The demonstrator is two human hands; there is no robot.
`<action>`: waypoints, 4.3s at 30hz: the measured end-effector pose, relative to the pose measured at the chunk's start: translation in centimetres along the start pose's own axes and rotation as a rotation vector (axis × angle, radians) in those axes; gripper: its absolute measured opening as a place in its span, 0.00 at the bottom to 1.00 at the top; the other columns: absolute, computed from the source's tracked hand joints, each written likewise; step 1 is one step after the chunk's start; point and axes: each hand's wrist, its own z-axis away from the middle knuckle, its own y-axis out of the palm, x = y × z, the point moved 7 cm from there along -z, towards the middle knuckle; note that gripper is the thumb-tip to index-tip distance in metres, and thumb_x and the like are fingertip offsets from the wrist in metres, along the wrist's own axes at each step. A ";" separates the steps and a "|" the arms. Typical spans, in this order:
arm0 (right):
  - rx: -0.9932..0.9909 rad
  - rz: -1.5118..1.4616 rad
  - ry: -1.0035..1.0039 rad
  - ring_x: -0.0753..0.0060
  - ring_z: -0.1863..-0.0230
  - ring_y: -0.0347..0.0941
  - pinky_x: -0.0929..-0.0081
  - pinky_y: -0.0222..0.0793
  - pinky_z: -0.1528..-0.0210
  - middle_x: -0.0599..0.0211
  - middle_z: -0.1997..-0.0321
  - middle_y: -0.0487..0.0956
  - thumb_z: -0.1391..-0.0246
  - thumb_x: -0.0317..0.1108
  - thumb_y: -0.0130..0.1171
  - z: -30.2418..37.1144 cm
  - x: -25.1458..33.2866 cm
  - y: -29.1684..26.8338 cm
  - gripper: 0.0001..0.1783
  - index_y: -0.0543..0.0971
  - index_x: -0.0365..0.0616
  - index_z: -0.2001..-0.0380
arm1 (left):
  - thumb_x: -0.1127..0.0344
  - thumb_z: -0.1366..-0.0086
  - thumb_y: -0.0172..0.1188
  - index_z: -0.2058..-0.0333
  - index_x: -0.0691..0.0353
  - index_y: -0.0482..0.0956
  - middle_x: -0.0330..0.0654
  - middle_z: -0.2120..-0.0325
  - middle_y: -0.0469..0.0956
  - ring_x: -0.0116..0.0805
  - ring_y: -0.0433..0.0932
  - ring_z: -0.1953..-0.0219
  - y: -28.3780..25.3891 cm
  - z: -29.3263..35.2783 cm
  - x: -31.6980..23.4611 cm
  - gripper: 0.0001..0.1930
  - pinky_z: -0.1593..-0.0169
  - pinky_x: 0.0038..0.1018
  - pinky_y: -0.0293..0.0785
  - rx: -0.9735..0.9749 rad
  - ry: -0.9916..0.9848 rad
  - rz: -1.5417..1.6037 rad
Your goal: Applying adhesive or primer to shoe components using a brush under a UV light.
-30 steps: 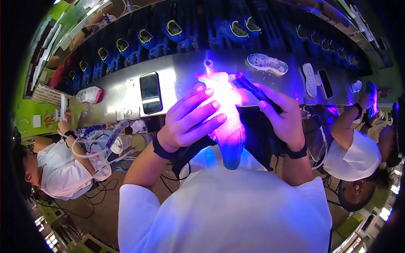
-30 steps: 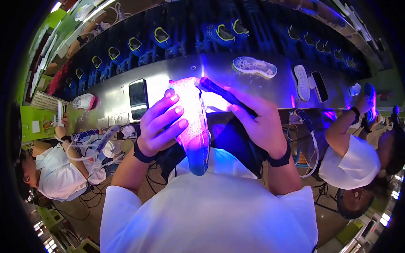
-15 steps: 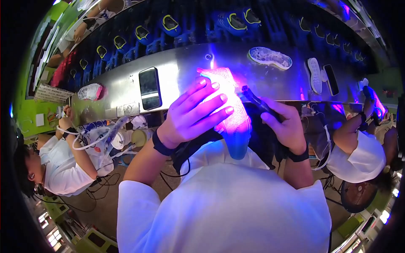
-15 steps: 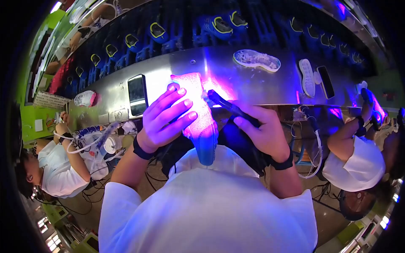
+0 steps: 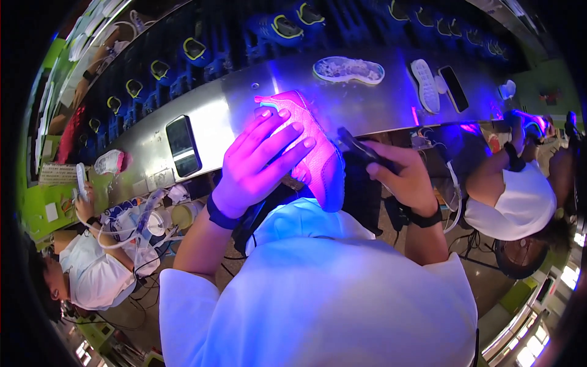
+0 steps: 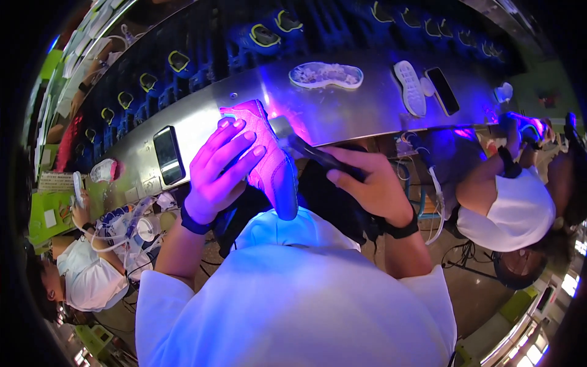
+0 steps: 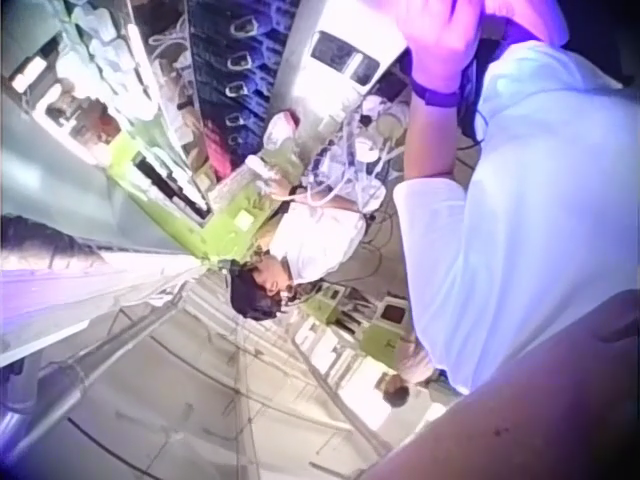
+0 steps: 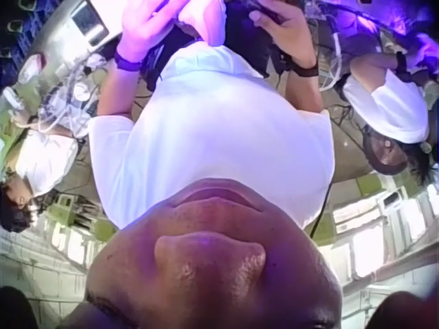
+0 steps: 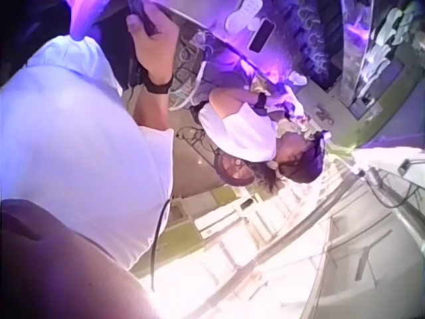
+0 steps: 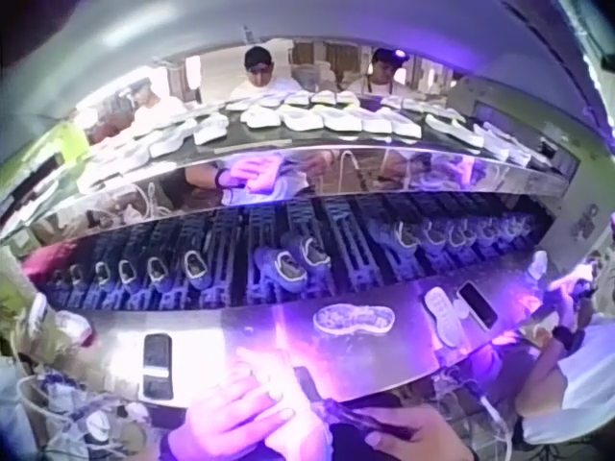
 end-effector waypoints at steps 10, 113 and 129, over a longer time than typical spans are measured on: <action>0.040 -0.067 0.037 0.83 0.67 0.70 0.81 0.70 0.61 0.74 0.67 0.79 0.41 0.26 0.64 -0.4 -0.9 0.5 0.24 0.78 0.40 0.40 | 0.68 0.51 0.66 0.51 0.54 0.85 0.43 0.52 0.81 0.49 0.82 0.49 -0.1 1.0 1.6 0.24 0.46 0.44 0.79 0.022 -0.202 0.025; -0.022 0.550 -0.239 0.63 0.70 0.75 0.72 0.70 0.63 0.58 0.70 0.78 0.47 0.25 0.67 -0.6 4.9 1.5 0.26 0.80 0.49 0.43 | 0.50 0.27 0.58 0.49 0.63 0.75 0.39 0.63 0.81 0.27 0.82 0.59 4.7 8.9 2.4 0.21 0.54 0.32 0.83 -0.152 -1.659 1.623; 0.091 0.680 -0.342 0.72 0.68 0.75 0.76 0.71 0.62 0.64 0.69 0.78 0.48 0.19 0.63 -5.0 9.3 6.5 0.26 0.80 0.42 0.43 | 0.45 0.27 0.52 0.44 0.70 0.70 0.63 0.52 0.77 0.50 0.84 0.56 3.2 12.1 -0.5 0.30 0.56 0.30 0.88 -0.411 -1.830 2.768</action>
